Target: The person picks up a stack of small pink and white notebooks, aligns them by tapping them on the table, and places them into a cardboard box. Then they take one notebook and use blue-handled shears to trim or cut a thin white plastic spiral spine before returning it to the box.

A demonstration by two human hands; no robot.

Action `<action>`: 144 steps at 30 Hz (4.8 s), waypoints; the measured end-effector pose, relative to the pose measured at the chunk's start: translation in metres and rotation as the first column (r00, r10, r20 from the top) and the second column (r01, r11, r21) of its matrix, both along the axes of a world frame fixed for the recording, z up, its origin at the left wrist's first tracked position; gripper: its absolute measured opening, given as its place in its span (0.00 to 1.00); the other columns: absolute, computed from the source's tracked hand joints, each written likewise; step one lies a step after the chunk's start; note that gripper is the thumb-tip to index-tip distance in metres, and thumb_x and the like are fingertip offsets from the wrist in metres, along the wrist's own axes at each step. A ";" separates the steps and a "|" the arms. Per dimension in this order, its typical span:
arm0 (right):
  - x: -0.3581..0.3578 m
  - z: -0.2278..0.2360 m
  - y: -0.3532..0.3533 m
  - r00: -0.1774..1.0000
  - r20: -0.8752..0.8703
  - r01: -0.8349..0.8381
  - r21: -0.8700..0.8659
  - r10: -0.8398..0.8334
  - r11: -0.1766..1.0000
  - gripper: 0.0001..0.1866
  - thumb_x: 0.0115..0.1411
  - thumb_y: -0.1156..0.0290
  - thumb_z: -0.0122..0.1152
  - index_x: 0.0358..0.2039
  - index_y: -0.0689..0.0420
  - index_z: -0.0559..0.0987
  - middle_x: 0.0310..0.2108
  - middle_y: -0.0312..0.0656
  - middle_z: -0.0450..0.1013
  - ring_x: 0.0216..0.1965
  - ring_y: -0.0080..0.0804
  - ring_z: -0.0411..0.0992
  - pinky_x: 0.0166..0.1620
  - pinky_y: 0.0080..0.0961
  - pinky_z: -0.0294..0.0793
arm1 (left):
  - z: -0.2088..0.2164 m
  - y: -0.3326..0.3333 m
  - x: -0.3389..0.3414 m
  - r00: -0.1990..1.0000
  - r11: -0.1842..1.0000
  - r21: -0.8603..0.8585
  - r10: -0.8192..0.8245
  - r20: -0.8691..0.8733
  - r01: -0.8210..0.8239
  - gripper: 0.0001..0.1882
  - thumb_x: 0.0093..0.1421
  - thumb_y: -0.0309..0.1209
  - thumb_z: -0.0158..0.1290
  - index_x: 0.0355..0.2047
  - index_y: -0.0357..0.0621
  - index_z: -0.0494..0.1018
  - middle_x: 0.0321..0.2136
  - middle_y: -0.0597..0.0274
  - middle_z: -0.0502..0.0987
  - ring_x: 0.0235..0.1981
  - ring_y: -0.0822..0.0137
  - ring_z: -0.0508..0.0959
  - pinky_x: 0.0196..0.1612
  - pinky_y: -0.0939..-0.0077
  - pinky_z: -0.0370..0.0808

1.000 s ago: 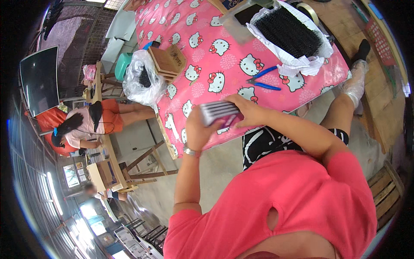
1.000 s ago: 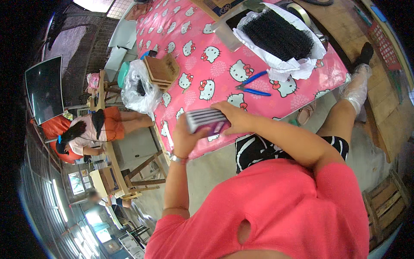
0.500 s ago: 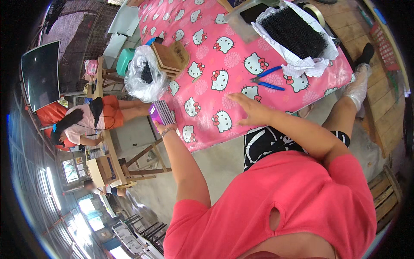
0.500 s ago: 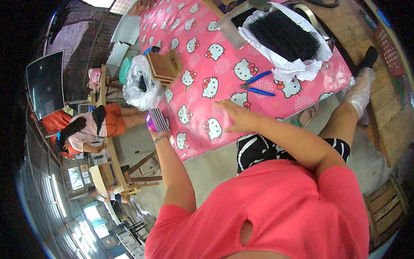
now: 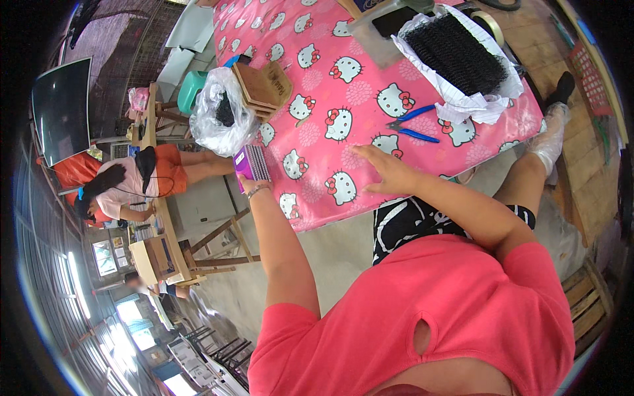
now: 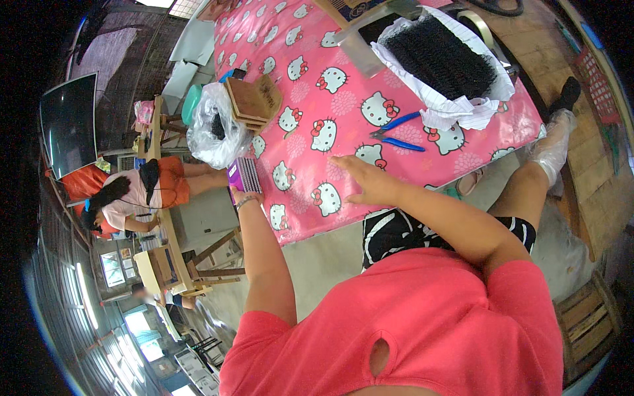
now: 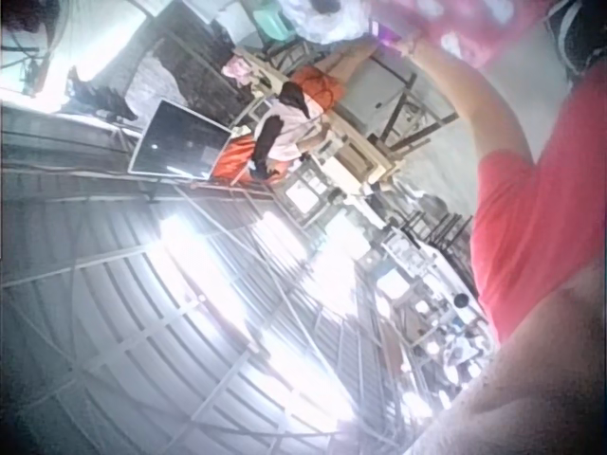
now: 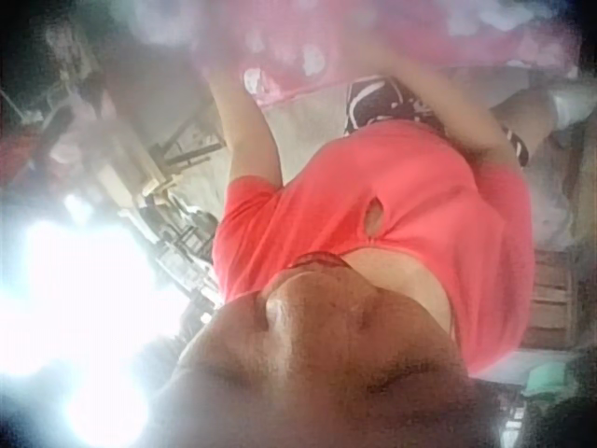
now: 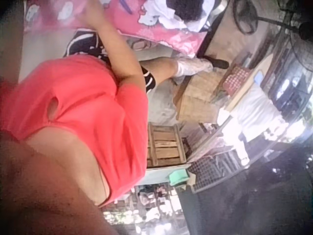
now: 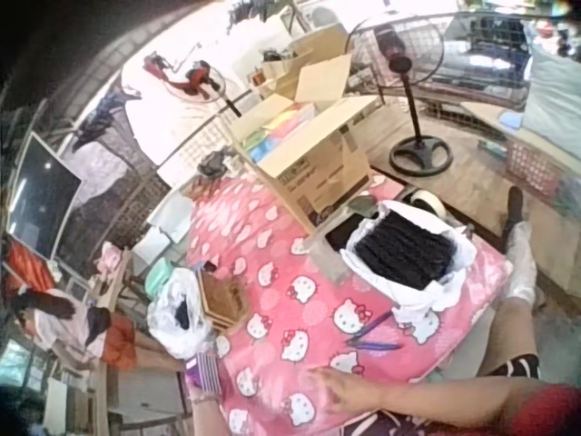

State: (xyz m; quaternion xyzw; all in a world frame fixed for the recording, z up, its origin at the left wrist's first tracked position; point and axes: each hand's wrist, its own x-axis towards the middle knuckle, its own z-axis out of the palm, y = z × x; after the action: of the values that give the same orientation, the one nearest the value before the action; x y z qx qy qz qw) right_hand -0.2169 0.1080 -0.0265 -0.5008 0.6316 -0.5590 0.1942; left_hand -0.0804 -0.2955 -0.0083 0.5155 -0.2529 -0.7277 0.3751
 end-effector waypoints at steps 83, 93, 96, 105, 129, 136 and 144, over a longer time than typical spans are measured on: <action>0.098 0.029 -0.271 0.567 0.824 -0.326 0.201 0.021 0.924 0.42 0.63 0.40 0.46 0.63 0.64 0.62 0.64 0.52 0.59 0.64 0.42 0.58 0.63 0.37 0.57 | 0.007 -0.041 0.087 0.727 0.800 -0.143 -0.434 0.532 0.583 0.17 0.60 0.46 0.47 0.42 0.50 0.73 0.37 0.68 0.78 0.37 0.68 0.76 0.37 0.67 0.74; 0.094 -0.014 -0.201 0.819 0.563 -0.218 0.119 0.115 0.969 0.32 0.63 0.52 0.56 0.58 0.63 0.65 0.51 0.52 0.72 0.51 0.40 0.71 0.56 0.31 0.68 | 0.008 0.011 0.112 0.683 0.501 -0.795 0.449 0.577 0.342 0.25 0.63 0.33 0.48 0.56 0.27 0.63 0.53 0.44 0.70 0.55 0.52 0.70 0.58 0.61 0.66; 0.048 -0.052 -0.158 0.793 0.609 -0.046 0.064 -0.002 0.997 0.23 0.64 0.64 0.53 0.55 0.63 0.68 0.49 0.51 0.74 0.51 0.40 0.72 0.54 0.30 0.70 | -0.008 0.125 0.041 0.626 0.364 -0.761 0.432 0.649 0.538 0.28 0.62 0.32 0.50 0.59 0.26 0.60 0.59 0.38 0.63 0.60 0.46 0.63 0.63 0.57 0.58; -0.013 0.024 -0.065 0.881 0.465 -0.001 0.174 -0.081 0.985 0.17 0.65 0.71 0.51 0.54 0.61 0.71 0.46 0.45 0.75 0.50 0.31 0.72 0.54 0.28 0.69 | -0.075 0.271 -0.064 0.929 0.698 -0.617 -0.317 0.189 0.364 0.29 0.66 0.43 0.44 0.58 0.31 0.60 0.60 0.42 0.62 0.65 0.47 0.57 0.67 0.50 0.49; -0.517 0.280 -0.109 0.788 -0.534 0.611 0.610 -0.307 0.504 0.17 0.51 0.55 0.55 0.37 0.48 0.84 0.53 0.51 0.72 0.55 0.42 0.69 0.53 0.41 0.69 | -0.020 0.300 -0.082 0.193 0.172 -0.232 0.215 0.957 0.957 0.33 0.61 0.50 0.47 0.59 0.39 0.64 0.62 0.45 0.59 0.67 0.44 0.51 0.66 0.38 0.43; -0.521 0.277 -0.105 0.772 -0.412 0.633 0.568 -0.484 0.527 0.17 0.50 0.52 0.55 0.32 0.49 0.83 0.40 0.44 0.77 0.42 0.38 0.73 0.46 0.38 0.68 | -0.019 0.303 -0.086 0.202 0.167 -0.238 0.208 0.957 0.957 0.33 0.62 0.52 0.46 0.59 0.40 0.64 0.63 0.45 0.58 0.68 0.43 0.50 0.66 0.39 0.42; -0.505 0.300 -0.116 0.587 -0.683 0.806 0.445 -0.434 0.390 0.19 0.53 0.52 0.56 0.39 0.47 0.84 0.44 0.43 0.78 0.47 0.38 0.73 0.49 0.37 0.70 | -0.019 0.302 -0.087 0.176 0.176 -0.210 0.188 0.966 0.962 0.34 0.63 0.53 0.45 0.60 0.40 0.63 0.64 0.46 0.57 0.68 0.44 0.48 0.66 0.39 0.41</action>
State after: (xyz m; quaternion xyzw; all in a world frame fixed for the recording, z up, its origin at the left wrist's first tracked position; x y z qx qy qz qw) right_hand -0.7216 -0.0078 0.2740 -0.2114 0.9649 -0.1554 -0.0141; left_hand -0.1674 0.0069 -0.0268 0.3823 -0.9119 -0.1193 0.0897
